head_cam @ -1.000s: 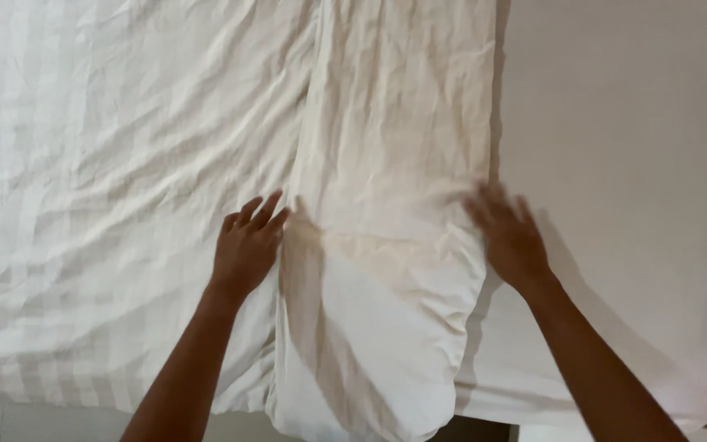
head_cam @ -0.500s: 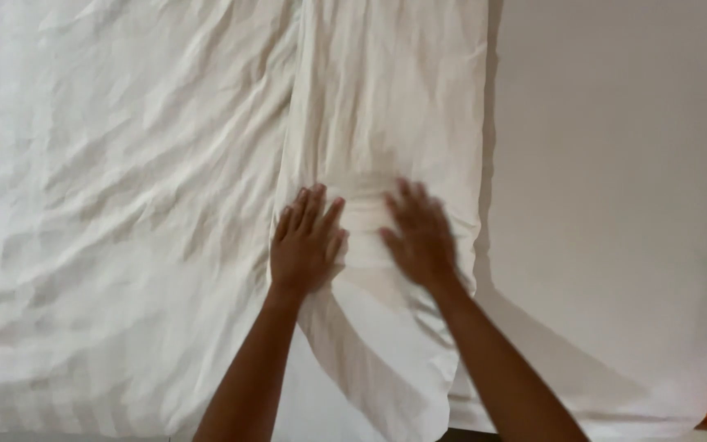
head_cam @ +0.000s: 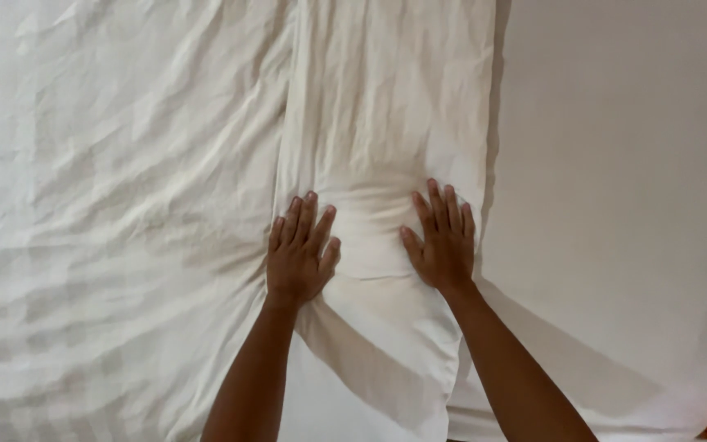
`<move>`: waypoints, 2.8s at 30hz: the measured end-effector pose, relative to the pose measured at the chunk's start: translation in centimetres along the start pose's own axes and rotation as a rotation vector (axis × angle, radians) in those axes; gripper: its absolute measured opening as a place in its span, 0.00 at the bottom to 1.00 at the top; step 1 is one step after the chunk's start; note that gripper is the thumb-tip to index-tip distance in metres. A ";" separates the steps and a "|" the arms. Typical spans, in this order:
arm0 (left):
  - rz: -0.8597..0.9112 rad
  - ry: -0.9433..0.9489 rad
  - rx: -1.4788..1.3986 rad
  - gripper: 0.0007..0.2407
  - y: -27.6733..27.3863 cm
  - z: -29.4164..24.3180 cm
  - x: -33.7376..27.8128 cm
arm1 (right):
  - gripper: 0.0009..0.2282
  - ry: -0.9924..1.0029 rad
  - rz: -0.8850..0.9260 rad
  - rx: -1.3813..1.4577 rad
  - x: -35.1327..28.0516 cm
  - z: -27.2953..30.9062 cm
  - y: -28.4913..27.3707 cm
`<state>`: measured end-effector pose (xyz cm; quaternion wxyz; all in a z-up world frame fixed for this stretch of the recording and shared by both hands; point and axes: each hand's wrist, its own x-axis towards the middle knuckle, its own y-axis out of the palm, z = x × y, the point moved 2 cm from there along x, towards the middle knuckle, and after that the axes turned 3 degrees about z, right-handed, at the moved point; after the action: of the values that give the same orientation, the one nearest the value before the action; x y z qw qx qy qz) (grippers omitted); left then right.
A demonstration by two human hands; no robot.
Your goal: The person makes a bed by smoothing and tucking a white fitted sheet over a mattress. They walk around the bed, pulling the sheet taut at the corners and along the sides, then fold the top edge over to create a neat appearance.
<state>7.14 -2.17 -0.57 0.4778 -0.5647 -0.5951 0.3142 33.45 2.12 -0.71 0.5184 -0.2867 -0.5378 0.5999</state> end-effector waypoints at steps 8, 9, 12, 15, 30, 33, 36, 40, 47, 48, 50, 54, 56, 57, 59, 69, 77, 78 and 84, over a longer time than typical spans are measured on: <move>0.032 0.048 -0.077 0.24 -0.2 0.7 0.0 | 0.31 -0.112 0.099 0.085 -0.4 -1.9 -1.6; 0.033 0.064 -0.096 0.24 -0.6 0.8 -0.1 | 0.32 -0.166 0.166 0.141 -1.1 -2.0 -2.3; 0.085 0.086 -0.118 0.23 -2.0 2.9 -2.1 | 0.27 -0.186 0.170 0.275 -4.9 -3.6 -3.4; 0.177 0.113 -0.160 0.20 -3.3 6.0 -4.8 | 0.22 -0.183 0.074 0.288 -10.3 -6.2 -2.8; 0.163 0.391 0.050 0.36 -7.3 3.6 -15.2 | 0.31 -0.322 0.245 -0.235 -17.4 0.3 -4.0; 0.221 0.481 0.165 0.36 -7.3 3.1 -16.2 | 0.31 -0.374 0.139 -0.158 -17.9 0.8 -5.0; 0.190 0.509 0.067 0.34 -7.6 4.3 -17.2 | 0.32 -0.400 0.161 -0.145 -18.3 0.6 -5.8; 0.094 0.499 0.017 0.31 -6.3 6.4 -17.2 | 0.33 -0.343 0.238 -0.169 -18.4 0.2 -5.7; 0.206 0.351 0.132 0.31 -4.9 5.8 -17.8 | 0.37 -0.241 0.324 -0.166 -18.1 1.3 -4.8; 0.217 0.325 0.150 0.32 -4.8 5.6 -17.8 | 0.38 -0.213 0.348 -0.161 -18.1 1.2 -4.7; 0.226 0.308 0.140 0.31 -4.2 6.0 -17.9 | 0.38 -0.193 0.384 -0.161 -18.1 1.1 -4.4; 0.257 0.277 0.098 0.29 -4.3 5.9 -17.3 | 0.35 -0.180 0.335 -0.123 -18.7 0.4 -3.2; 0.231 0.291 0.059 0.27 -4.2 5.9 -17.3 | 0.35 -0.178 0.328 -0.139 -18.8 0.3 -3.3; 0.203 0.302 0.023 0.25 -4.2 5.9 -17.4 | 0.34 -0.179 0.320 -0.155 -18.8 0.2 -3.3; 0.223 0.303 0.012 0.26 -4.6 5.8 -17.3 | 0.35 -0.183 0.319 -0.110 -18.7 0.6 -3.9; 0.233 0.504 -0.138 0.29 -3.8 5.1 -23.3 | 0.34 -0.294 0.267 -0.052 -25.7 0.4 -2.1; 0.378 0.717 0.222 0.35 -6.1 4.6 -24.9 | 0.25 -0.484 0.094 -0.116 -27.7 4.3 -5.6; 0.335 0.701 0.077 0.30 -6.2 5.4 -24.7 | 0.25 -0.452 0.161 -0.050 -27.6 4.5 -5.7; 0.551 0.590 0.061 0.27 -5.7 4.6 -23.6 | 0.31 -0.276 0.298 -0.196 -28.8 4.6 -3.4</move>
<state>-1.47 -25.25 -2.03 0.5424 -0.7547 -0.2492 0.2722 38.99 -26.71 -2.45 0.3152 -0.3270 -0.6109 0.6485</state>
